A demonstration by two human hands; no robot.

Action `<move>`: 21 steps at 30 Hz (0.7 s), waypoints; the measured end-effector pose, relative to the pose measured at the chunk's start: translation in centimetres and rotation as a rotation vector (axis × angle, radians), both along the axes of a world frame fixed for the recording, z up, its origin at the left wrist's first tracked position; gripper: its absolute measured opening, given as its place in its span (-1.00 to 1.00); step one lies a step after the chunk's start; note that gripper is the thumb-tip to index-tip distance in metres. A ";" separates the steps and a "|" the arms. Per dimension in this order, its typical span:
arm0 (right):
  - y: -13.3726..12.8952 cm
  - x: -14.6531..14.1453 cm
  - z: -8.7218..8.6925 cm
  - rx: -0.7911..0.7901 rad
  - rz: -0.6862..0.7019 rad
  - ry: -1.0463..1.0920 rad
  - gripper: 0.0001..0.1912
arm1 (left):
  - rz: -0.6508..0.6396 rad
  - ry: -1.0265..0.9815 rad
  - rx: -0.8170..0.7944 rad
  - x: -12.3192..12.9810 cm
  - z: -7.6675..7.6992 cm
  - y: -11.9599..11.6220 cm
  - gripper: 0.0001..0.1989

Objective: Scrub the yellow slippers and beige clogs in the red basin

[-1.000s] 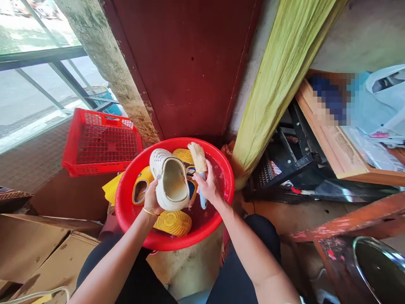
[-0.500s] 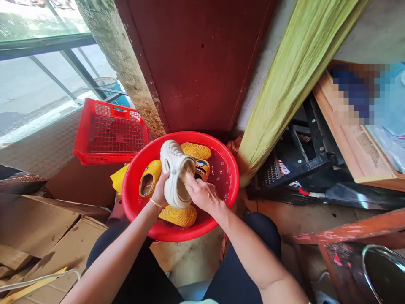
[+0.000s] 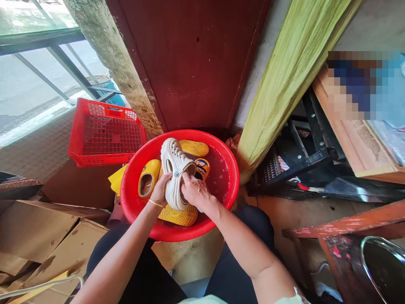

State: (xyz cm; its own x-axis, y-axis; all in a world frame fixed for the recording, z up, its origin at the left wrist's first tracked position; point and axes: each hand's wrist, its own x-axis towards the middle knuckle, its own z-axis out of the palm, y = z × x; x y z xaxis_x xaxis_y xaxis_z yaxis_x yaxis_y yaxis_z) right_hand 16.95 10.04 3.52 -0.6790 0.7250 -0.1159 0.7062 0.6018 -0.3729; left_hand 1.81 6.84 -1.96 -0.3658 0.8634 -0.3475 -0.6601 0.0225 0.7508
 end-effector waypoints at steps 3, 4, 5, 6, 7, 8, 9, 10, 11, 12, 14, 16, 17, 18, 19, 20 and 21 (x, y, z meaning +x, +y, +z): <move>-1.4 1.6 -0.4 -0.089 0.011 0.083 -0.40 | 0.020 -0.071 -0.006 -0.8 0.1 0.6 -0.58; -1.9 2.2 -0.6 -0.126 0.026 0.126 -0.36 | 0.026 -0.098 -0.009 -1.2 0.1 0.8 -0.59; -2.4 2.9 -0.7 -0.165 0.046 0.177 -0.34 | 0.037 -0.116 -0.017 -1.7 0.1 1.0 -0.60; -2.8 3.6 -0.8 -0.204 0.070 0.238 -0.34 | 0.050 -0.124 -0.030 -2.2 0.2 1.1 -0.61; -3.1 4.3 -0.8 -0.241 0.093 0.302 -0.35 | 0.065 -0.127 -0.043 -2.6 0.2 1.2 -0.61; -3.3 4.8 -0.9 -0.272 0.104 0.362 -0.37 | 0.078 -0.126 -0.052 -2.9 0.2 1.3 -0.62; -3.3 5.3 -0.8 -0.296 0.103 0.412 -0.38 | 0.089 -0.126 -0.057 -3.0 0.2 1.4 -0.61; -3.3 5.6 -0.8 -0.313 0.093 0.447 -0.39 | 0.091 -0.131 -0.056 -2.8 0.2 1.4 -0.60; -3.1 5.7 -0.7 -0.323 0.076 0.469 -0.40 | 0.079 -0.143 -0.050 -2.5 0.3 1.4 -0.58; -2.9 5.6 -0.7 -0.322 0.057 0.483 -0.40 | 0.050 -0.160 -0.043 -2.1 0.3 1.3 -0.55; -2.1 4.8 -0.8 -0.292 0.033 0.494 -0.39 | -0.038 -0.195 -0.037 -0.9 0.3 0.9 -0.49; -1.2 3.5 -1.0 -0.226 0.017 0.475 -0.38 | -0.125 -0.196 -0.050 0.2 0.3 0.4 -0.48; -0.8 2.8 -1.2 -0.188 0.004 0.451 -0.39 | -0.150 -0.181 -0.062 0.7 0.3 0.2 -0.50; -0.4 2.1 -1.3 -0.154 -0.012 0.419 -0.39 | -0.161 -0.161 -0.068 0.9 0.3 0.1 -0.52; -0.1 1.6 -1.3 -0.129 -0.027 0.390 -0.39 | -0.157 -0.139 -0.064 1.0 0.3 0.1 -0.53; 0.1 1.3 -1.2 -0.113 -0.039 0.368 -0.40 | -0.140 -0.117 -0.052 0.9 0.2 0.3 -0.54; 0.1 1.3 -1.0 -0.108 -0.040 0.352 -0.39 | -0.113 -0.097 -0.033 0.6 0.1 0.5 -0.53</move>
State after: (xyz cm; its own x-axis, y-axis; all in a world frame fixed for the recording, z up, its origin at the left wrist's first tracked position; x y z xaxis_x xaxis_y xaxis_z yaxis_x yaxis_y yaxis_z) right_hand 18.22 10.18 2.51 -0.6623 0.7480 0.0420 0.5458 0.5202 -0.6569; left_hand 2.38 7.39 -1.81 -0.2306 0.8845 -0.4056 -0.7215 0.1243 0.6812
